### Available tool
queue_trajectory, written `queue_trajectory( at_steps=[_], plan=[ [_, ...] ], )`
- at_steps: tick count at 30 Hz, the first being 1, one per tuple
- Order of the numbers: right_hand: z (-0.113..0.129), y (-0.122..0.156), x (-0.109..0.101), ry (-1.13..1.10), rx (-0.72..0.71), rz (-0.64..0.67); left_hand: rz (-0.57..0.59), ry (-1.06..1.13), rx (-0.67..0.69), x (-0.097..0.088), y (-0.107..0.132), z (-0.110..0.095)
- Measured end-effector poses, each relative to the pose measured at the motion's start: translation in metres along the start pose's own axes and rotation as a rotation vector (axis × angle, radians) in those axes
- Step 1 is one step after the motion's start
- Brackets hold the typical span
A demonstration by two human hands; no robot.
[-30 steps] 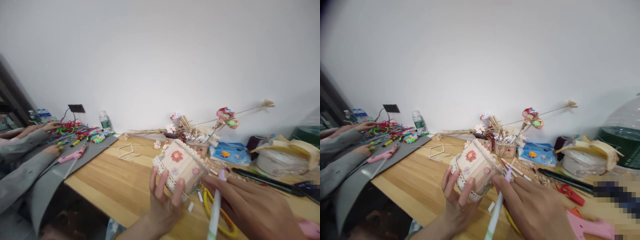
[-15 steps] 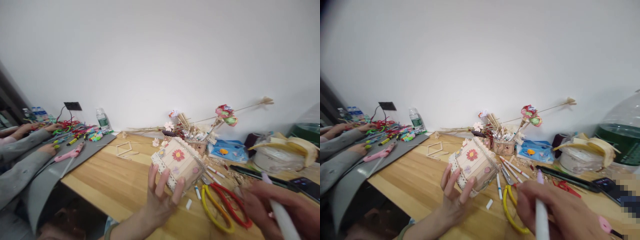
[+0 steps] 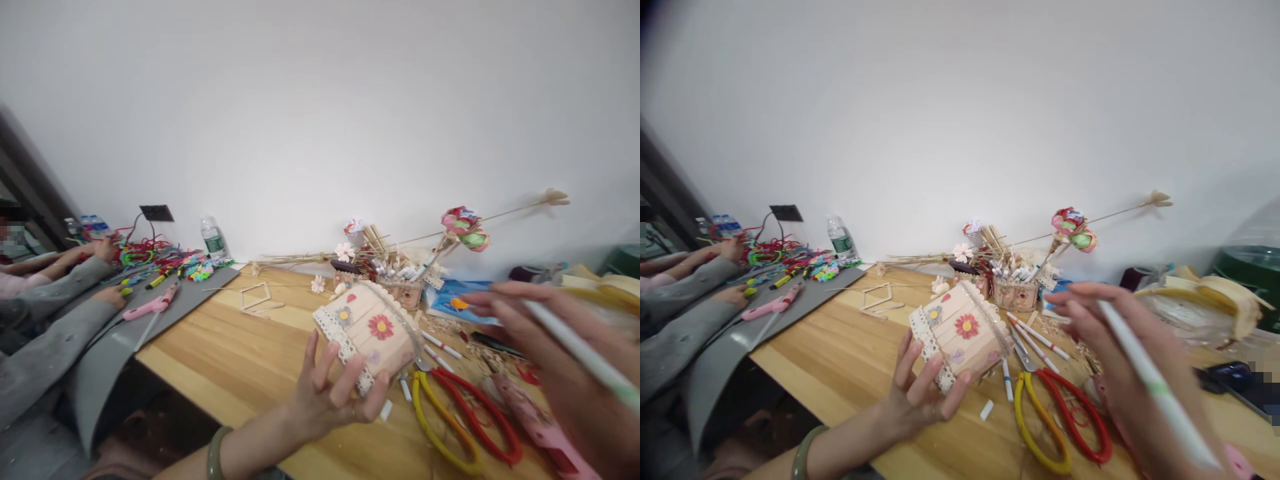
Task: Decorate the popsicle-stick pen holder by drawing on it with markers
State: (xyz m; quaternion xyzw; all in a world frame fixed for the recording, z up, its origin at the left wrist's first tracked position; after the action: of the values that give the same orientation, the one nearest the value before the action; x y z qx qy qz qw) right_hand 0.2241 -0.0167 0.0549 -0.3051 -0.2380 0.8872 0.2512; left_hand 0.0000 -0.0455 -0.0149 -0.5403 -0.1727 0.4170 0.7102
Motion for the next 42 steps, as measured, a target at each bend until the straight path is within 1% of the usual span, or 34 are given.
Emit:
queue_trajectory(
  at_steps=[1, 2, 3, 5, 6, 8, 11, 14, 16, 17, 18, 19, 21, 22, 23, 24, 25, 26, 27, 28, 29, 30, 31, 32, 35, 36, 37, 39, 41, 42],
  plan=[
    [0.006, 0.002, 0.015, -0.038, 0.029, 0.057, -0.009, 0.007, 0.019, 0.0, 0.001, -0.002],
    [0.014, 0.004, 0.033, -0.091, 0.015, 0.153, -0.02, 0.013, 0.035, 0.001, 0.002, -0.003],
    [0.019, 0.007, 0.046, -0.146, 0.019, 0.208, -0.031, 0.017, 0.047, 0.001, 0.003, -0.004],
    [0.027, 0.011, 0.065, -0.204, 0.002, 0.28, -0.041, 0.015, 0.067, 0.004, 0.005, -0.006],
    [0.029, 0.012, 0.07, -0.212, -0.013, 0.289, -0.04, 0.009, 0.074, 0.006, 0.006, -0.008],
    [0.03, 0.013, 0.075, -0.209, -0.037, 0.274, -0.045, -0.014, 0.083, 0.009, 0.008, -0.01],
    [0.026, 0.013, 0.076, -0.222, -0.045, 0.225, -0.049, -0.021, 0.098, 0.011, 0.012, -0.013],
    [0.024, 0.011, 0.071, -0.227, -0.062, 0.214, -0.009, 0.141, 0.159, 0.005, 0.017, -0.016],
    [0.025, 0.009, 0.065, -0.19, -0.102, 0.23, -0.017, 0.298, 0.192, -0.007, 0.014, -0.012],
    [0.028, 0.009, 0.063, -0.164, -0.137, 0.254, -0.016, 0.36, 0.172, -0.013, 0.009, -0.007],
    [0.031, 0.009, 0.062, -0.14, -0.176, 0.288, -0.04, 0.431, 0.119, -0.02, 0.002, 0.002],
    [0.034, 0.009, 0.062, -0.122, -0.211, 0.331, -0.021, 0.481, 0.01, -0.022, -0.009, 0.016],
    [0.039, 0.012, 0.065, -0.106, -0.255, 0.431, 0.11, 0.618, -0.173, -0.015, -0.033, 0.039],
    [0.041, 0.014, 0.069, -0.104, -0.267, 0.486, 0.209, 0.708, -0.259, -0.007, -0.044, 0.049],
    [0.043, 0.016, 0.072, -0.104, -0.277, 0.537, 0.312, 0.782, -0.396, 0.004, -0.053, 0.061],
    [0.044, 0.018, 0.076, -0.109, -0.289, 0.582, 0.428, 0.863, -0.502, 0.014, -0.059, 0.068],
    [0.046, 0.02, 0.079, -0.117, -0.306, 0.618, 0.589, 0.969, -0.597, 0.027, -0.061, 0.07],
    [0.049, 0.021, 0.082, -0.127, -0.324, 0.643, 0.764, 1.097, -0.659, 0.037, -0.061, 0.067],
    [0.052, 0.022, 0.083, -0.14, -0.343, 0.655, 0.914, 1.205, -0.703, 0.045, -0.058, 0.062],
    [0.054, 0.022, 0.084, -0.148, -0.363, 0.661, 1.028, 1.3, -0.738, 0.049, -0.055, 0.056],
    [0.057, 0.022, 0.084, -0.141, -0.385, 0.655, 1.09, 1.382, -0.774, 0.051, -0.051, 0.053],
    [0.059, 0.022, 0.082, -0.121, -0.406, 0.628, 1.107, 1.446, -0.822, 0.053, -0.047, 0.05],
    [0.06, 0.021, 0.078, -0.098, -0.428, 0.568, 1.087, 1.494, -0.886, 0.055, -0.042, 0.05],
    [0.061, 0.02, 0.071, -0.08, -0.442, 0.471, 1.043, 1.524, -0.965, 0.057, -0.036, 0.051],
    [0.052, 0.022, 0.044, -0.046, -0.406, 0.092, 0.89, 1.531, -1.222, 0.063, -0.012, 0.058],
    [0.048, 0.026, 0.039, -0.024, -0.391, 0.007, 0.832, 1.531, -1.284, 0.064, -0.005, 0.06],
    [0.044, 0.032, 0.036, 0.021, -0.386, -0.05, 0.768, 1.535, -1.323, 0.065, 0.0, 0.061],
    [0.044, 0.045, 0.037, 0.102, -0.444, -0.082, 0.662, 1.555, -1.361, 0.064, 0.005, 0.062],
    [0.047, 0.056, 0.043, 0.16, -0.512, -0.077, 0.594, 1.546, -1.352, 0.061, 0.005, 0.062],
    [0.049, 0.059, 0.045, 0.189, -0.532, -0.071, 0.574, 1.524, -1.324, 0.059, 0.004, 0.062]
  ],
)
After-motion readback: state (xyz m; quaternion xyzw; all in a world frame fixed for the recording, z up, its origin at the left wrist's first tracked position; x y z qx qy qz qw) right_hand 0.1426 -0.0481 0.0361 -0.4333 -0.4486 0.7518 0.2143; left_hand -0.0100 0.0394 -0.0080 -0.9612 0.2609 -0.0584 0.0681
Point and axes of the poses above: each hand's wrist, its own y-axis away from the middle knuckle, its own x-axis out of the palm, z = x × y, the point moved 7 cm from there along -y, towards the middle knuckle, and after that the axes turned 7 degrees about y, right-handed, at the moved point
